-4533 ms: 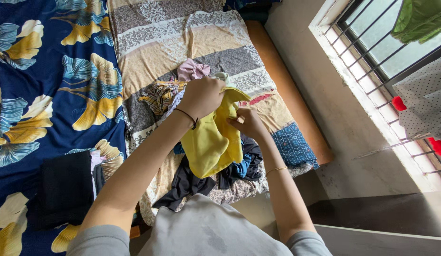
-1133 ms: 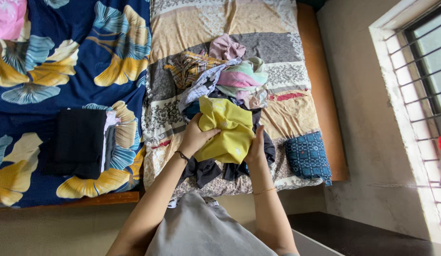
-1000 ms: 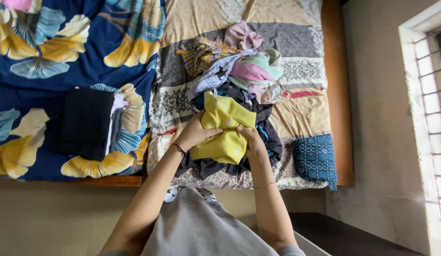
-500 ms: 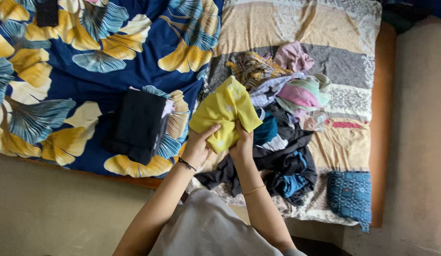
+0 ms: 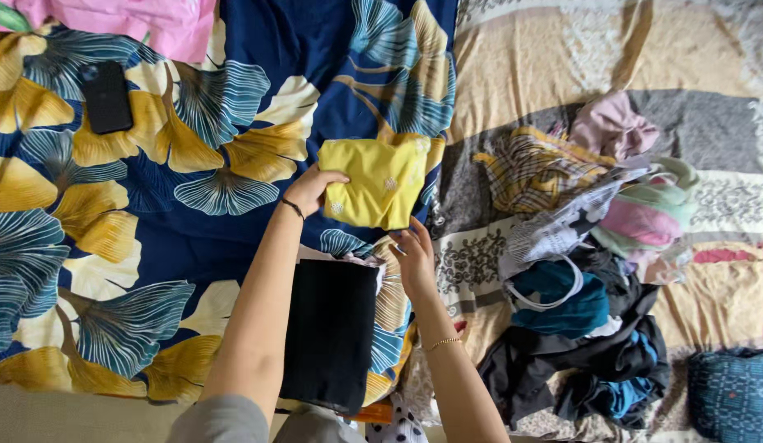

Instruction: The person folds various items of laundry, including a yellow shirt, black pants, and blue shorts, by hand on a bed.

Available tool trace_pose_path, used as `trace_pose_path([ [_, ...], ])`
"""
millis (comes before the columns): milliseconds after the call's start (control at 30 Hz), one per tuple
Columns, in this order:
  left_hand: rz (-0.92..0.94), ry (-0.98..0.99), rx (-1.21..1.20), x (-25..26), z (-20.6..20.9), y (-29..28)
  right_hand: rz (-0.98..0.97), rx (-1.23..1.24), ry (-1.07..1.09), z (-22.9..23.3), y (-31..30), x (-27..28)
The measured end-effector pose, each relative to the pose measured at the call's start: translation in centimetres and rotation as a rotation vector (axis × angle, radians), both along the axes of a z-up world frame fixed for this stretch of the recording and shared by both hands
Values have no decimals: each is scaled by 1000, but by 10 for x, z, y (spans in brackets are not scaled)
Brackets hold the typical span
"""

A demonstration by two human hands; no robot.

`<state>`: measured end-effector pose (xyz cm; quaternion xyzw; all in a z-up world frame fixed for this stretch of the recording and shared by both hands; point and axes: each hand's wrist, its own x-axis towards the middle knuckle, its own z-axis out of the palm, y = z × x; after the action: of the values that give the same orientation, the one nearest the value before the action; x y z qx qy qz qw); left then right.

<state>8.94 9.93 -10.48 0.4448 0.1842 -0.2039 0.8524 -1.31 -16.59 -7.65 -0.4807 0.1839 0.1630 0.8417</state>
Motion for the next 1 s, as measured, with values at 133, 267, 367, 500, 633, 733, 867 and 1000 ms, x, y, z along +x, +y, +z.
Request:
trace_pose_path([
  [133, 21, -34, 314, 8, -105, 26, 113, -841, -246, -33, 30, 17],
  [267, 152, -172, 493, -13, -153, 19, 324, -1312, -867, -19, 61, 43],
  [367, 125, -238, 367, -9, -130, 39, 547, -1514, -1006, -27, 91, 83],
  [500, 168, -282, 1184, 4, -81, 43, 818, -1613, -827, -68, 111, 108],
  [633, -162, -742, 1848, -14, -67, 18, 835, -1626, -788, -104, 110, 110],
  [733, -310, -669, 1826, -22, -71, 23, 841, -1569, -810, -112, 93, 107],
  [867, -278, -523, 1780, -31, -65, 14, 792, -1489, -713, -113, 65, 102],
  [1000, -130, -525, 1731, -92, -25, 13, 470, -1350, -723, -97, 9, 45],
])
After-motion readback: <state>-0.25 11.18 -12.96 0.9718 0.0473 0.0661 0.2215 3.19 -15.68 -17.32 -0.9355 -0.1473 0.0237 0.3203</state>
